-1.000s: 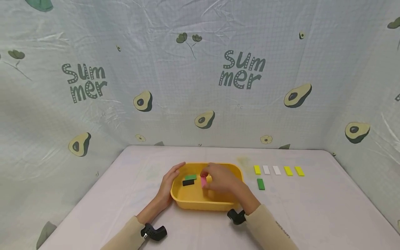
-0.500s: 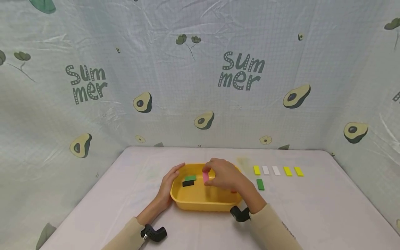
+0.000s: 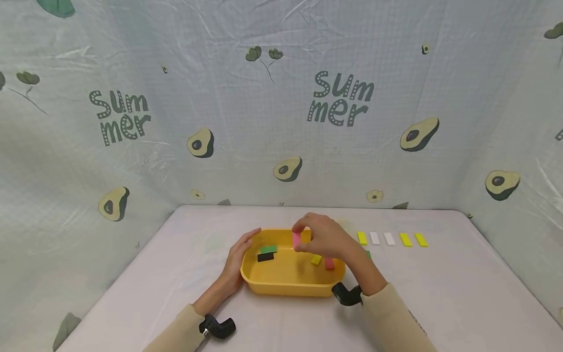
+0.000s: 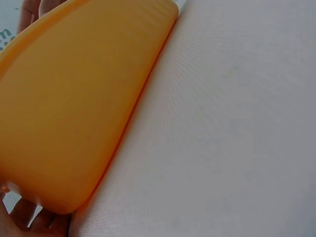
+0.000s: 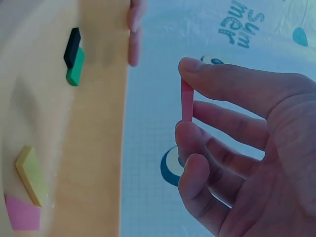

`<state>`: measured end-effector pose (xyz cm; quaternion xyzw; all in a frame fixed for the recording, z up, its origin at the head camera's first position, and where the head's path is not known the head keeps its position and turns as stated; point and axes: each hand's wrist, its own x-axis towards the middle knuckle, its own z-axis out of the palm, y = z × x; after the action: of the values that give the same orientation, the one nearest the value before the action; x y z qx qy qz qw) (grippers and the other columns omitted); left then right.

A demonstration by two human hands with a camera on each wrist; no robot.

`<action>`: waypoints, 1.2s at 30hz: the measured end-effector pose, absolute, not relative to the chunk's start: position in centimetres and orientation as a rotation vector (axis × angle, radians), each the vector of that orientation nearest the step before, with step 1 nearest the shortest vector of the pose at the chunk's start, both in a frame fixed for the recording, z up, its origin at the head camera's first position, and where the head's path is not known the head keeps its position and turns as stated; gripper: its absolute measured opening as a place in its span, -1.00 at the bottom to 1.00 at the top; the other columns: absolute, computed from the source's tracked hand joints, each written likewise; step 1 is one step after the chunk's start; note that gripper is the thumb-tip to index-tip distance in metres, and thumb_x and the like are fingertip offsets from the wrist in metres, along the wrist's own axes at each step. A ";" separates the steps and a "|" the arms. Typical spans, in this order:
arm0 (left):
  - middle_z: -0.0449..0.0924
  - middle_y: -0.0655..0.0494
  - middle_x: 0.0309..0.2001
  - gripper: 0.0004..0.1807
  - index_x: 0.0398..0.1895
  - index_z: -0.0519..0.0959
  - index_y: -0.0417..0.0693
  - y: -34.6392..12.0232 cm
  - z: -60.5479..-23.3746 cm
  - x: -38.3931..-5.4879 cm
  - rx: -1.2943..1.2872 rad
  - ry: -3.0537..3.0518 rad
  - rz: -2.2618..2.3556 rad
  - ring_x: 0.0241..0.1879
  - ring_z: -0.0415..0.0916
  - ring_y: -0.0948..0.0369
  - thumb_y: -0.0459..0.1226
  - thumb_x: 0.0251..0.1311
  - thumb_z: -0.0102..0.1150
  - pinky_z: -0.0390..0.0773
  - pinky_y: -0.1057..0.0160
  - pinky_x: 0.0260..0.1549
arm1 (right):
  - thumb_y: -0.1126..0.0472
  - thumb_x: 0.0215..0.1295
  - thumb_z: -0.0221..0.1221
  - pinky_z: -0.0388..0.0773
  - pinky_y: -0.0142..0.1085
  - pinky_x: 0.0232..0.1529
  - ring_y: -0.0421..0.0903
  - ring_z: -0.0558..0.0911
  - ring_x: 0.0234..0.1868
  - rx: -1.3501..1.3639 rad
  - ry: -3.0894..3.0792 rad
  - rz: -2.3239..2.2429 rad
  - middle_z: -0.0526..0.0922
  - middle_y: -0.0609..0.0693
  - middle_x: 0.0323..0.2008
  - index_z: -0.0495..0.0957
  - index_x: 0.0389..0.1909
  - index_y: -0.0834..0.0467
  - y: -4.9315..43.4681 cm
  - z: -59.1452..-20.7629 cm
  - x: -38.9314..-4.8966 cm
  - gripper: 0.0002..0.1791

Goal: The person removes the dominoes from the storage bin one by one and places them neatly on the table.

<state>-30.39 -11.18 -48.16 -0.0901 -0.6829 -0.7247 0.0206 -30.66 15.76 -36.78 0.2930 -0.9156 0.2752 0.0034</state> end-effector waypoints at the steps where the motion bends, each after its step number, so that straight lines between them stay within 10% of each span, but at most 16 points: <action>1: 0.25 -0.08 0.57 -0.49 0.52 0.36 -0.11 -11.2 -48.2 -30.4 -0.281 -2.119 -2.245 0.59 0.14 -0.05 -0.23 0.60 -0.25 0.03 -0.10 0.62 | 0.08 0.18 0.47 0.61 -0.42 -0.31 -0.20 0.54 -0.39 0.928 -2.859 0.870 0.68 -0.04 0.02 0.70 0.03 0.05 16.0 -36.7 -30.7 -0.61; 36: 0.27 -0.09 0.56 -0.49 0.51 0.37 -0.11 -10.9 -47.9 -30.2 -0.260 -2.126 -2.225 0.58 0.15 -0.06 -0.24 0.59 -0.24 0.04 -0.12 0.62 | 0.03 0.17 0.48 0.56 -0.41 -0.47 -0.25 0.52 -0.42 0.700 -2.785 0.873 0.69 0.06 -0.01 0.67 0.07 0.11 28.3 -36.8 -29.9 -0.52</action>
<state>-30.18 -10.89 -47.93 -0.0840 -0.6881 -0.7202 0.0267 -29.89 28.27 -36.82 0.2327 -0.9256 0.2900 0.0703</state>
